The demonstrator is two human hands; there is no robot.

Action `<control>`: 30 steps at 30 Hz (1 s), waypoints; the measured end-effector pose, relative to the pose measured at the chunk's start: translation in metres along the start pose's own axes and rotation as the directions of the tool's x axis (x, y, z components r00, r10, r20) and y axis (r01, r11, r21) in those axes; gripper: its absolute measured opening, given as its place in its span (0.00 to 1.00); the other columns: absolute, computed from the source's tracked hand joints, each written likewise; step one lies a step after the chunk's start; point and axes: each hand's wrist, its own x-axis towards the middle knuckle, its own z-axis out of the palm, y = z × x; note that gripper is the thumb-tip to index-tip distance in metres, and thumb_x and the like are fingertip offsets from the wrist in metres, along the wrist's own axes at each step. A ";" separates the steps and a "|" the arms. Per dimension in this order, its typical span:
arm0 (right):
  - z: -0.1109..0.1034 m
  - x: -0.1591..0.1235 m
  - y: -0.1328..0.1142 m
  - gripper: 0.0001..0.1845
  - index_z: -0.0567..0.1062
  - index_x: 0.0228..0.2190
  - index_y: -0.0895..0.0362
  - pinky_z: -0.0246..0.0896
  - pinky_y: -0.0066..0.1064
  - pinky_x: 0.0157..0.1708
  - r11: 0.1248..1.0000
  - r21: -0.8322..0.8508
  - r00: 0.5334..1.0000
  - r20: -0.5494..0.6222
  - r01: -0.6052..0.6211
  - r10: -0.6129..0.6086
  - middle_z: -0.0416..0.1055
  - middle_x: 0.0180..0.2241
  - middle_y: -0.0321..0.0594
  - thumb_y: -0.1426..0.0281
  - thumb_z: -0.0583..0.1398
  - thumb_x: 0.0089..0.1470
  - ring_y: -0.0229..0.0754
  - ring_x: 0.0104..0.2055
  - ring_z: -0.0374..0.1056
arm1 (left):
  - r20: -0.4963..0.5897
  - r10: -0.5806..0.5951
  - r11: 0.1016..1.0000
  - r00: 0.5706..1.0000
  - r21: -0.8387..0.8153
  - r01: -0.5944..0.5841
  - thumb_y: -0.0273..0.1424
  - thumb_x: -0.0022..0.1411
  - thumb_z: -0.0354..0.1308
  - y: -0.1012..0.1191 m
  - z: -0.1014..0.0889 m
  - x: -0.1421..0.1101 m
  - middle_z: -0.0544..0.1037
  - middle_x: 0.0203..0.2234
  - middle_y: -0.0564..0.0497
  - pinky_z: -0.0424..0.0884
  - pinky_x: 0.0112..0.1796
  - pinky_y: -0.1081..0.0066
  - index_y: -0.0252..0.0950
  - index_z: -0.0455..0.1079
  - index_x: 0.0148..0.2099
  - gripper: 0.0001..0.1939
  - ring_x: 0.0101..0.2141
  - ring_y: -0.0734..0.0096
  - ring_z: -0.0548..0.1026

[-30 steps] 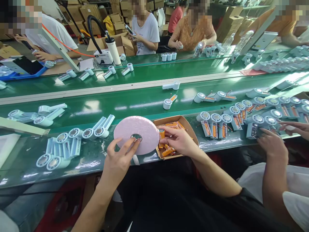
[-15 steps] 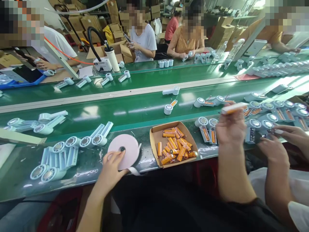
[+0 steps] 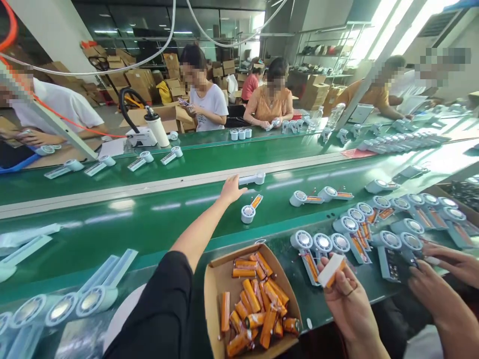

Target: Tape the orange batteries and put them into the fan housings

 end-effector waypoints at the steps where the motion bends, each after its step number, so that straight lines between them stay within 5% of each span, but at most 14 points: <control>1: -0.001 0.001 -0.002 0.29 0.85 0.40 0.52 0.83 0.29 0.33 1.000 -0.009 1.000 -0.001 -0.012 0.012 0.87 0.40 0.47 0.58 0.83 0.35 0.50 0.38 0.85 | -0.006 0.003 1.000 1.000 0.001 -0.003 0.37 0.68 0.67 0.004 0.010 0.018 0.74 0.65 0.38 0.67 0.66 0.48 0.36 0.71 0.65 0.26 0.64 0.50 0.71; 5: -0.016 0.006 -0.003 0.28 0.85 0.41 0.52 0.82 0.27 0.32 1.000 -0.003 1.000 -0.024 -0.014 0.014 0.87 0.40 0.47 0.58 0.82 0.37 0.51 0.39 0.85 | -0.035 0.016 1.000 0.999 0.018 -0.016 0.35 0.73 0.61 0.004 0.017 0.033 0.77 0.59 0.40 0.74 0.59 0.50 0.36 0.72 0.63 0.19 0.57 0.54 0.77; 10: -0.029 0.006 0.004 0.31 0.85 0.41 0.52 0.80 0.23 0.32 0.995 0.095 0.998 -0.052 -0.034 0.039 0.87 0.41 0.44 0.60 0.83 0.33 0.45 0.37 0.85 | -0.127 0.060 0.994 0.990 0.101 -0.048 0.28 0.75 0.52 -0.031 -0.047 -0.013 0.76 0.63 0.38 0.70 0.62 0.57 0.38 0.54 0.77 0.31 0.61 0.55 0.75; 13: -0.016 0.004 0.007 0.30 0.85 0.41 0.52 0.80 0.23 0.33 0.994 0.104 0.998 0.048 -0.035 0.030 0.87 0.40 0.43 0.59 0.83 0.35 0.43 0.37 0.85 | -0.018 0.109 0.976 0.994 0.189 -0.103 0.31 0.74 0.55 -0.049 -0.070 -0.049 0.80 0.59 0.43 0.73 0.57 0.59 0.42 0.50 0.78 0.35 0.57 0.55 0.79; 17: 0.013 -0.004 0.007 0.29 0.84 0.44 0.52 0.82 0.31 0.36 0.999 0.047 0.979 0.202 0.025 -0.034 0.87 0.41 0.44 0.58 0.82 0.40 0.47 0.38 0.85 | 0.215 0.144 0.942 0.966 0.271 -0.201 0.34 0.64 0.69 -0.062 -0.053 -0.093 0.86 0.46 0.51 0.75 0.49 0.64 0.49 0.67 0.69 0.32 0.47 0.55 0.84; 20: 0.027 -0.016 0.005 0.30 0.83 0.46 0.50 0.82 0.37 0.37 0.999 -0.004 0.952 0.302 0.046 -0.042 0.87 0.41 0.45 0.58 0.82 0.40 0.50 0.37 0.85 | 0.253 0.171 0.905 0.952 0.341 -0.253 0.34 0.65 0.68 -0.074 -0.044 -0.115 0.85 0.50 0.45 0.72 0.56 0.59 0.46 0.71 0.65 0.27 0.53 0.52 0.81; 25: 0.054 -0.027 0.003 0.33 0.82 0.47 0.49 0.83 0.44 0.42 0.991 -0.134 0.855 0.515 0.004 0.067 0.86 0.37 0.44 0.58 0.82 0.39 0.55 0.39 0.85 | 0.247 0.230 0.838 0.941 0.441 -0.321 0.26 0.67 0.60 -0.101 -0.058 -0.129 0.82 0.53 0.36 0.72 0.56 0.52 0.39 0.79 0.52 0.13 0.58 0.46 0.76; 30: 0.115 -0.011 0.003 0.38 0.78 0.55 0.48 0.81 0.46 0.46 0.961 -0.246 0.702 0.706 0.126 0.088 0.86 0.39 0.43 0.57 0.80 0.44 0.53 0.41 0.85 | 0.359 0.389 0.762 0.849 0.393 -0.515 0.21 0.63 0.59 -0.102 -0.052 -0.128 0.84 0.44 0.40 0.72 0.53 0.60 0.38 0.81 0.43 0.12 0.52 0.56 0.78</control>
